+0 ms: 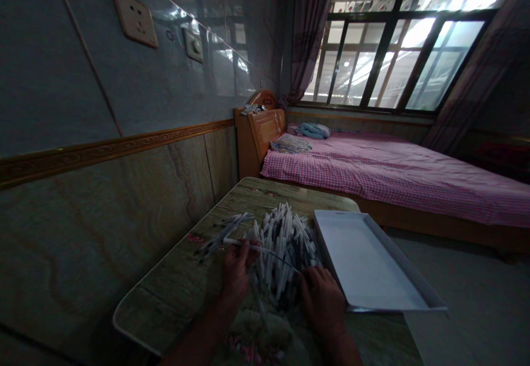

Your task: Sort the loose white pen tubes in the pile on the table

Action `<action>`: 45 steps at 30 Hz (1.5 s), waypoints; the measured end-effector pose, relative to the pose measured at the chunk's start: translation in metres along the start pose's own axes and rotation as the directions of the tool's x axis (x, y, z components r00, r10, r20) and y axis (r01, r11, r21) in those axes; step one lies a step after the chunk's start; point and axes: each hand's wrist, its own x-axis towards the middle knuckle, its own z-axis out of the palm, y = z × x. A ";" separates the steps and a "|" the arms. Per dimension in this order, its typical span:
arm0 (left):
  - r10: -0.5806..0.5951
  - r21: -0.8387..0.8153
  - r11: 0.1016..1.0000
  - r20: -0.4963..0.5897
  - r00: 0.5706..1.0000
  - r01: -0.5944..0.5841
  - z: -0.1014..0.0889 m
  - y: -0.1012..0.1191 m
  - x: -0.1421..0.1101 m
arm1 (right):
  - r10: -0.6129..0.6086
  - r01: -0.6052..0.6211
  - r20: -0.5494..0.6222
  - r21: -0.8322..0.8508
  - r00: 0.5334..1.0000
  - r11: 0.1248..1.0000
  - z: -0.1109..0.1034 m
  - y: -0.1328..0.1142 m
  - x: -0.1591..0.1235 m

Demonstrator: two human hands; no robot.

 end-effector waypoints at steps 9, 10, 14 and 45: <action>0.075 0.038 0.997 -0.038 0.996 -0.074 -0.004 -0.004 0.006 | 0.000 0.000 0.002 -0.040 1.000 0.999 0.003 0.005 0.000; 0.087 0.031 0.996 -0.040 0.995 -0.086 -0.005 -0.004 0.007 | -0.002 0.002 -0.002 -0.043 1.000 0.999 0.003 0.006 0.000; 0.097 -0.014 0.995 -0.078 0.992 -0.099 -0.007 0.000 0.012 | 0.064 -0.066 -0.022 -0.064 0.998 0.996 0.002 0.009 0.000; -0.130 0.238 0.971 0.411 0.902 0.031 0.003 -0.015 -0.026 | -0.060 -0.001 0.186 0.313 0.981 0.950 0.000 -0.008 -0.008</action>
